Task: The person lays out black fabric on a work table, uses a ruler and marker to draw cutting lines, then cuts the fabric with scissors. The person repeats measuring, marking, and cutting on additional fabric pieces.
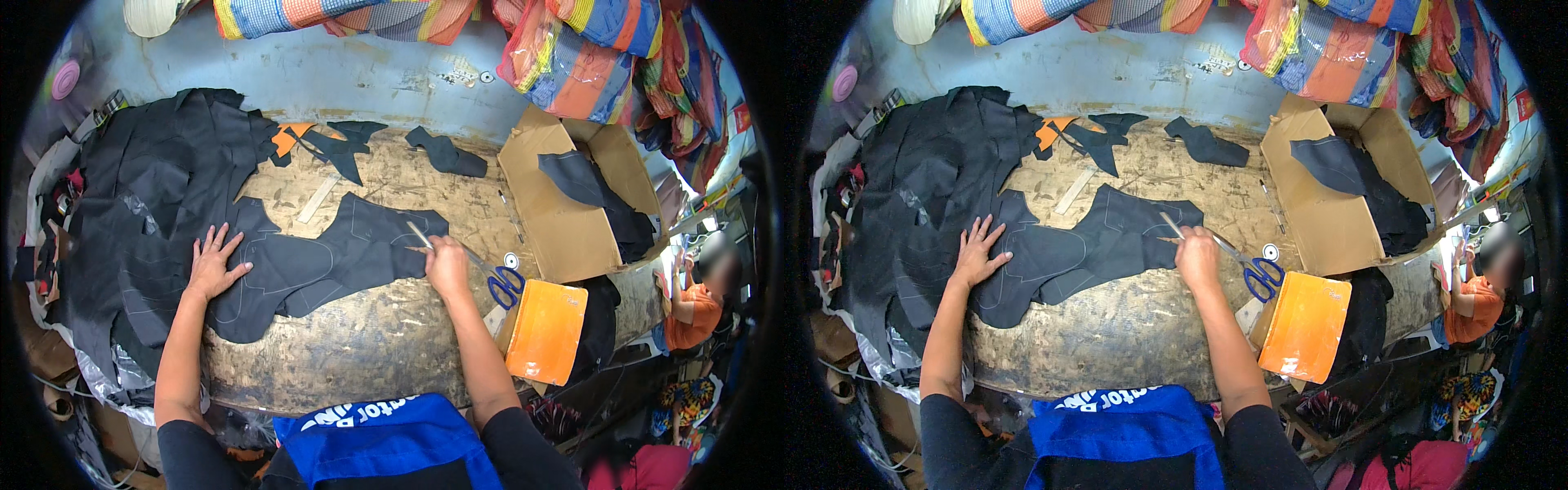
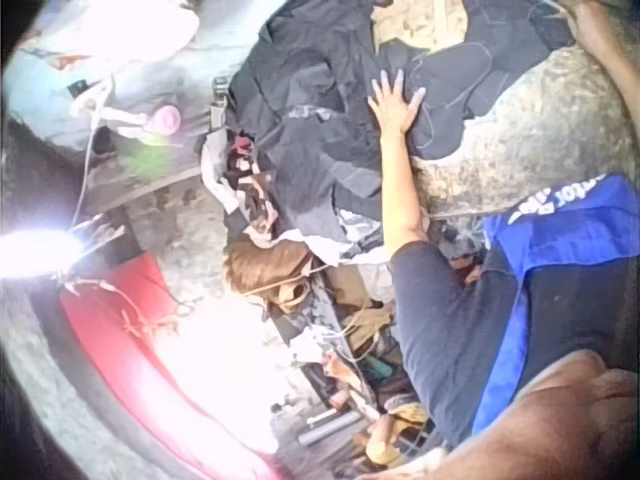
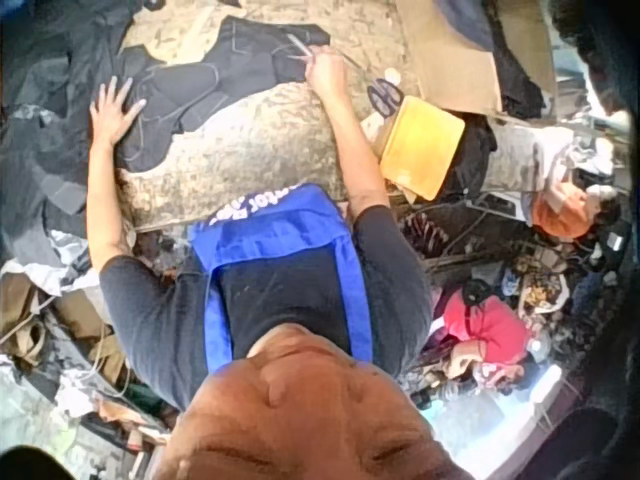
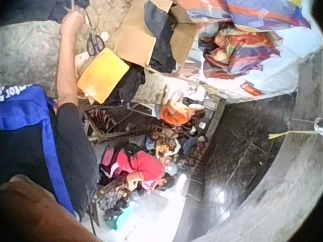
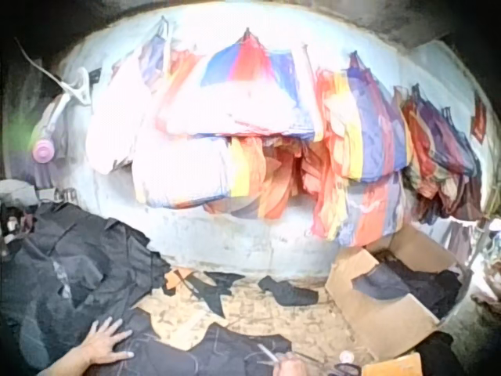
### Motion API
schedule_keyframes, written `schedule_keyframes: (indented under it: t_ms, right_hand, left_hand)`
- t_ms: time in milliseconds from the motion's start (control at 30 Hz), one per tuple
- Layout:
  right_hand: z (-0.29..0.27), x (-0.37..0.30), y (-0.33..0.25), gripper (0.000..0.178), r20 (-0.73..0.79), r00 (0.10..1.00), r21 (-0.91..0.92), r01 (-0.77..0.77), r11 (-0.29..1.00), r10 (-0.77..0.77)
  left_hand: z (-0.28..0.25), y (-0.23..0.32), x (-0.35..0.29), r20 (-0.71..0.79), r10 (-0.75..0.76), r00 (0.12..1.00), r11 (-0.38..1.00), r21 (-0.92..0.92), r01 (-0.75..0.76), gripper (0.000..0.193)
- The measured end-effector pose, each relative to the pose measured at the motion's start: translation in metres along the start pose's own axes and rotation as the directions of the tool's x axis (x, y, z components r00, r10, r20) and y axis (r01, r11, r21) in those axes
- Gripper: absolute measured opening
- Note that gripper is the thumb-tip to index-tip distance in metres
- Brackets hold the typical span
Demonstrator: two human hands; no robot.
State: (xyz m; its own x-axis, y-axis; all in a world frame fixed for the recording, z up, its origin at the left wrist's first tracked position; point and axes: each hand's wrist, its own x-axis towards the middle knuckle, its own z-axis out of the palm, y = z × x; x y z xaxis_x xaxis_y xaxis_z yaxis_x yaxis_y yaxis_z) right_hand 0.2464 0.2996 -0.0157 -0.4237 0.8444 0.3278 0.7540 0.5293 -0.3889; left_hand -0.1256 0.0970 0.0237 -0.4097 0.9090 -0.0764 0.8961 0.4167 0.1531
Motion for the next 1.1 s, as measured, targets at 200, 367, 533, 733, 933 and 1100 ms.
schedule_keyframes:
  t_ms: [200, 367, 533, 733, 933, 1100]
  right_hand:
    - [-0.014, 0.001, 0.002, 0.02, 0.065, 0.882, 0.33, -0.461, 0.824, 0.467]
    - [-0.015, -0.012, -0.027, 0.031, 0.204, 0.891, 0.151, -0.437, 0.887, 0.405]
    - [-0.013, -0.013, -0.015, 0.026, 0.279, 0.862, 0.14, -0.472, 0.87, 0.423]
    - [-0.002, -0.015, 0.01, 0.022, 0.281, 0.868, 0.44, -0.496, 0.748, 0.41]
    - [0.007, -0.017, 0.021, 0.028, 0.322, 0.843, 0.643, -0.528, 0.554, 0.43]
    - [0.013, -0.018, 0.025, 0.025, 0.279, 0.865, 0.65, -0.49, 0.581, 0.417]
  left_hand:
    - [0.002, 0.07, 0.056, -0.255, 0.024, 0.967, 0.951, -0.292, -0.1, 0.037]
    - [0.038, 0.136, 0.117, -0.153, -0.115, 0.981, 0.933, -0.356, 0.054, 0.045]
    - [0.039, 0.141, 0.126, -0.159, -0.144, 0.977, 0.887, -0.458, 0.056, 0.021]
    - [0.055, 0.181, 0.042, -0.558, 0.246, 0.793, 0.738, -0.422, -0.526, 0.004]
    - [0.08, 0.234, -0.041, -0.31, 0.485, 0.818, 0.806, -0.206, -0.556, 0.052]
    - [0.088, 0.253, -0.047, -0.107, 0.483, 0.869, 0.849, -0.187, -0.495, 0.076]
